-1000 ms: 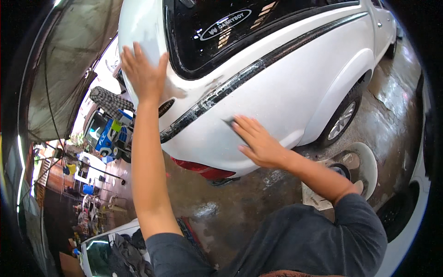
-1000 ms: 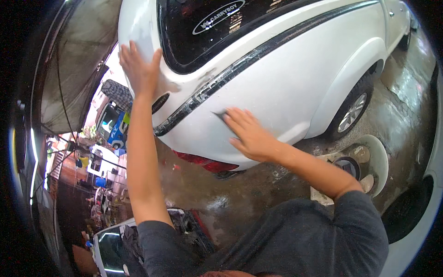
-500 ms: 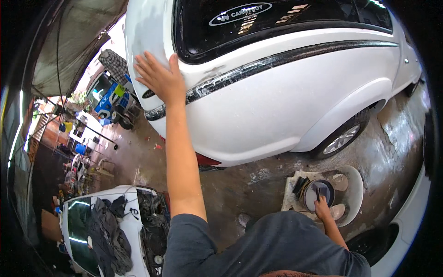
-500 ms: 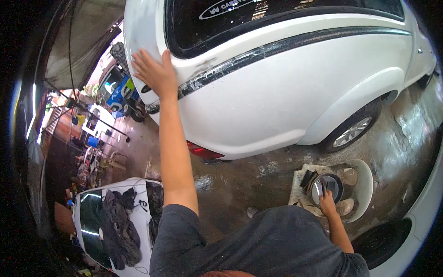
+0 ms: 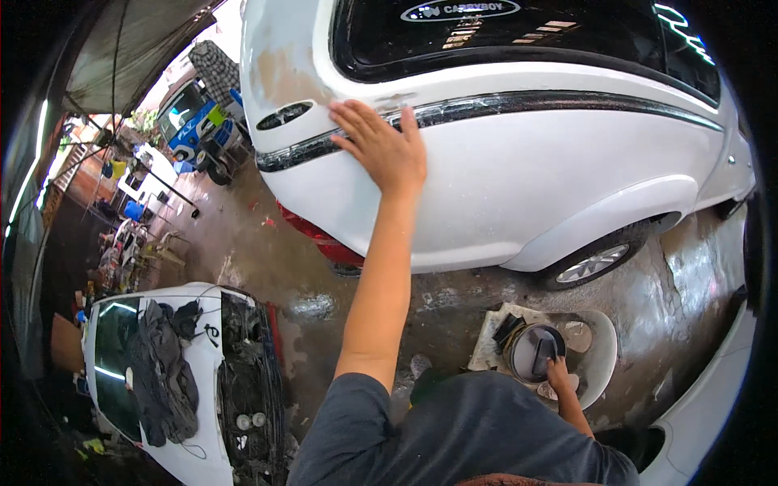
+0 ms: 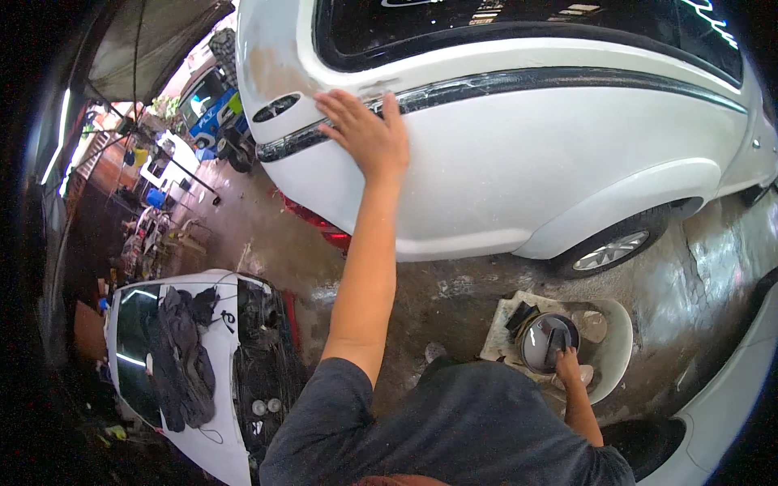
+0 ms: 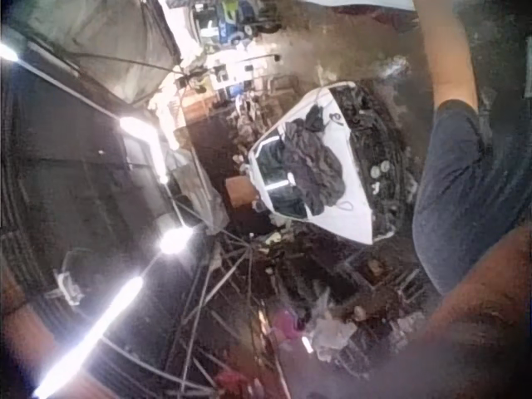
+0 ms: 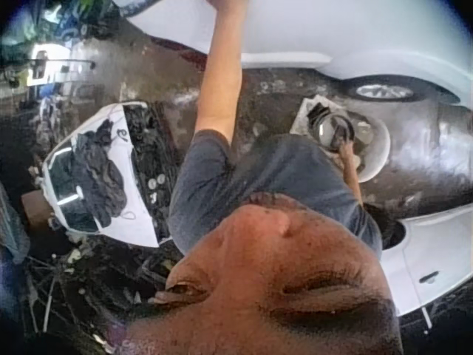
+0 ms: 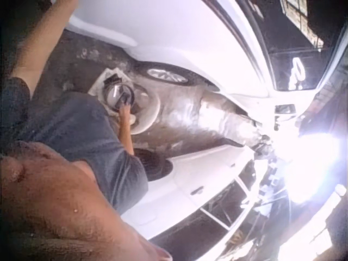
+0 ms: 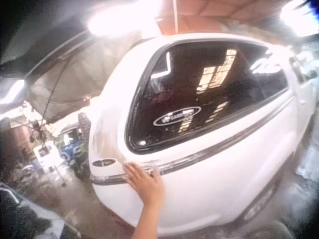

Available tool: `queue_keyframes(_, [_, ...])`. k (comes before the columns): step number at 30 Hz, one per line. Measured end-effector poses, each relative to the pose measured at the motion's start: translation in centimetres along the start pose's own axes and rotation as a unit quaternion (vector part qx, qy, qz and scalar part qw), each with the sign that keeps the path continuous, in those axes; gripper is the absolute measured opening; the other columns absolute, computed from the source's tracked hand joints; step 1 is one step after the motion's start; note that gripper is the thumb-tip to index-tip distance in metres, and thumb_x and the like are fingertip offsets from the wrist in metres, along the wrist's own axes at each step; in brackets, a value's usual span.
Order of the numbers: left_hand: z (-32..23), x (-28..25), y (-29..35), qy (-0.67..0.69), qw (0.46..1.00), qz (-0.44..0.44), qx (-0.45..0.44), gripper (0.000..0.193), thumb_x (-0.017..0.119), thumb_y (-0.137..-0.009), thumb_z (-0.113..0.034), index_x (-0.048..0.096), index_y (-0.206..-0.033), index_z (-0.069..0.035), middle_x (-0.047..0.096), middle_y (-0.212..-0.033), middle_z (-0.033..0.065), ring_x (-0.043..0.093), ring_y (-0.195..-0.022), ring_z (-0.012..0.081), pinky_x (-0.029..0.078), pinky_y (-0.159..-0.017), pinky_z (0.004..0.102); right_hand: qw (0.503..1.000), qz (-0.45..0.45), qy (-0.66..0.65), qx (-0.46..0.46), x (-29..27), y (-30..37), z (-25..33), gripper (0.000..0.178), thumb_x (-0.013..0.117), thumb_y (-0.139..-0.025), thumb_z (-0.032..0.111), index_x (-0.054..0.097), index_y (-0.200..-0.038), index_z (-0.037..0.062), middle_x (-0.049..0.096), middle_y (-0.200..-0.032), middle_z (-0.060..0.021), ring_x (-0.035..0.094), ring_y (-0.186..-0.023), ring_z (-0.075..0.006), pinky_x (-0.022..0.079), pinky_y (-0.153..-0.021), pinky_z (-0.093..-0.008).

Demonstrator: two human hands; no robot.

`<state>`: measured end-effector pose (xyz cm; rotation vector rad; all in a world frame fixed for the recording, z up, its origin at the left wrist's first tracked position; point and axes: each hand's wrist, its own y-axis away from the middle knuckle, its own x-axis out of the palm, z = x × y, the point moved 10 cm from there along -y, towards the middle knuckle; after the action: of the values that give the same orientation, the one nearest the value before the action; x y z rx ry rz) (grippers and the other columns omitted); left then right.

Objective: The person sands the white surface of a vehicle using a small black sanding block, frequently dipping the block into a bucket of water and wiping the area by hand.

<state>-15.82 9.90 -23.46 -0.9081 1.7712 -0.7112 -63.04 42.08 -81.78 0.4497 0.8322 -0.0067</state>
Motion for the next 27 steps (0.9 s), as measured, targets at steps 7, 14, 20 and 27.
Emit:
queue_keyframes(7, [-2.2,0.2,1.4,0.021,0.998,0.045,0.026,0.093,0.042,-0.109,-0.051,0.007,-0.161,0.017,0.0,-0.169,0.0383,-0.004,-0.16,0.0473,-0.005,-0.127,0.0613,0.999,0.031,0.004,-0.038,4.2,-4.3,-0.4,0.046,0.052,-0.103,0.027,0.058,-0.129,-0.0101,0.054,-0.135,-0.0359,0.051,-0.128,-0.0541,0.041,-0.111,-0.0536])
queue_keyframes(14, [2.6,-1.8,0.2,0.039,0.998,0.043,-0.034,0.092,0.04,-0.109,-0.053,0.008,-0.161,0.016,0.003,-0.171,0.0355,-0.002,-0.162,0.0437,-0.006,-0.127,0.0601,0.998,0.029,0.013,0.062,7.7,-7.6,-2.7,0.041,0.055,-0.1,0.023,0.059,-0.13,-0.0049,0.053,-0.137,-0.0335,0.055,-0.124,-0.0532,0.047,-0.107,-0.0558])
queue_keyframes(20, [10.0,-4.8,-1.8,0.028,0.992,-0.002,-0.124,0.093,0.038,-0.108,-0.055,0.009,-0.16,0.017,0.003,-0.171,0.0353,-0.003,-0.163,0.0399,-0.006,-0.128,0.0571,0.993,0.015,0.012,0.117,9.7,-9.7,-5.1,0.047,0.057,-0.095,0.015,0.054,-0.138,-0.0036,0.052,-0.14,-0.0353,0.054,-0.129,-0.0536,0.046,-0.11,-0.0548])
queue_keyframes(27, [11.1,-4.7,-1.8,-0.019,0.992,0.011,-0.125,0.093,0.039,-0.109,-0.053,0.006,-0.159,0.019,0.0,-0.169,0.0397,-0.005,-0.161,0.0453,-0.006,-0.128,0.0575,0.985,0.106,0.044,0.13,14.3,-11.1,-7.1,0.06,0.065,-0.091,0.018,0.052,-0.142,-0.0096,0.058,-0.137,-0.0352,0.057,-0.13,-0.0491,0.046,-0.111,-0.0513])
